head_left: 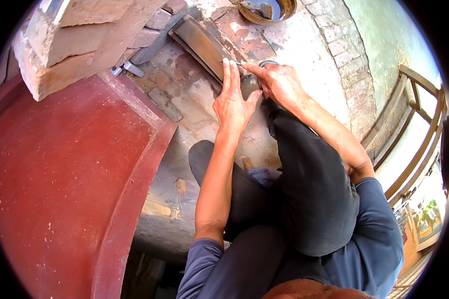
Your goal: The person sits on the ground and sharpens a small metal tool on a wet grinding stone. They repeatedly rub the tool's edge against the stone, periodically lifting it to inspect the edge and occasionally dipping it into a nearby bowl of water.
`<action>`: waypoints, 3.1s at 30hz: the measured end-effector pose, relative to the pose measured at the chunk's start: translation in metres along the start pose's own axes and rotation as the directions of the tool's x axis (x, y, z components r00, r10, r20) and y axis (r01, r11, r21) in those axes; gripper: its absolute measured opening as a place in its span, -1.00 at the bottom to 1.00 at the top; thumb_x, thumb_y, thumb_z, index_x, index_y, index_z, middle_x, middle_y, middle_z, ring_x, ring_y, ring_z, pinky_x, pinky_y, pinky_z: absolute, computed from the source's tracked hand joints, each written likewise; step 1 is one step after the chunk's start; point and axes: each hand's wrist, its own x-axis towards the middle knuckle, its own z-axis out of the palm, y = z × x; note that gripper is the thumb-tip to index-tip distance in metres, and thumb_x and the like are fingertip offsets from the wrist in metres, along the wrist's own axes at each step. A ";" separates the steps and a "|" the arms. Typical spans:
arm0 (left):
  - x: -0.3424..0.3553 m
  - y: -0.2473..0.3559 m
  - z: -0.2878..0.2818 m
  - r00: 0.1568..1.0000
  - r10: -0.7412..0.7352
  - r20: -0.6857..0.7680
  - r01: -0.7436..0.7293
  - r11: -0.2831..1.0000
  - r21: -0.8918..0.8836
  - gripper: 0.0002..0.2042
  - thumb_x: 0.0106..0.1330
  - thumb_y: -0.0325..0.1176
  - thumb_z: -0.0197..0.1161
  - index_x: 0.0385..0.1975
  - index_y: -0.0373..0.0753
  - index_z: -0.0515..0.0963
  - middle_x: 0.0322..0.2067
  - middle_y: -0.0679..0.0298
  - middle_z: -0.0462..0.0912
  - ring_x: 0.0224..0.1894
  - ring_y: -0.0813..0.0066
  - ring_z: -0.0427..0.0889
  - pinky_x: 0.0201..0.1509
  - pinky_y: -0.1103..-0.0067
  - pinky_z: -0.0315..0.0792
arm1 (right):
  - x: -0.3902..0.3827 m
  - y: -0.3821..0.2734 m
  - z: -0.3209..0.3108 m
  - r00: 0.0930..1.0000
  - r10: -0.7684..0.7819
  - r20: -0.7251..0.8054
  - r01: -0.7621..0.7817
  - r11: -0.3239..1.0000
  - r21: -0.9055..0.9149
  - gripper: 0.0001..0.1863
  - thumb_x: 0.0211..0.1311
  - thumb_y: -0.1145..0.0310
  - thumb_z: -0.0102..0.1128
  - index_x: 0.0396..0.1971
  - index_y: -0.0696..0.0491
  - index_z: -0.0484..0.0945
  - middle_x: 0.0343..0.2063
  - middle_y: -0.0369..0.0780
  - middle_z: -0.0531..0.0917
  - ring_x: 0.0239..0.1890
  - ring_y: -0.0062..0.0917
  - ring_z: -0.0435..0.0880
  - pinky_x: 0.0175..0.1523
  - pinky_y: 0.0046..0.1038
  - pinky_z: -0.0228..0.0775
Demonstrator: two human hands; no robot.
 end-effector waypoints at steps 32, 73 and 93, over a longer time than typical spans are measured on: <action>-0.012 0.000 0.014 0.999 0.039 -0.017 -0.039 0.999 0.015 0.14 0.16 -0.06 0.63 0.69 -0.20 0.05 0.73 0.17 0.01 0.09 -0.08 0.78 0.00 0.21 0.68 | -0.017 0.013 0.002 0.999 -0.039 -0.009 0.037 0.990 -0.133 -0.35 0.12 0.50 0.33 0.30 -0.11 0.71 -0.38 -0.05 0.70 -0.38 -0.16 0.73 -0.25 -0.17 0.63; 0.037 0.001 -0.016 0.989 0.043 -0.141 -0.031 0.996 0.084 0.10 0.18 -0.05 0.59 0.68 -0.23 0.09 0.69 0.07 0.10 0.24 -0.11 0.72 0.20 0.22 0.67 | 0.044 0.001 0.003 0.993 -0.082 -0.090 0.069 0.988 -0.138 -0.37 0.26 0.40 0.21 0.38 -0.06 0.64 -0.70 -0.25 0.65 -0.55 -0.35 0.75 -0.39 -0.28 0.58; 0.040 -0.011 -0.017 0.989 0.071 -0.129 -0.064 0.996 0.060 0.09 0.18 -0.01 0.59 0.68 -0.20 0.11 0.69 0.09 0.10 0.38 -0.05 0.62 0.31 0.21 0.62 | 0.047 -0.004 0.003 0.994 -0.044 -0.099 0.029 0.989 -0.146 -0.41 0.18 0.43 0.28 0.28 -0.10 0.74 -0.54 -0.11 0.74 -0.45 -0.19 0.79 -0.31 -0.14 0.61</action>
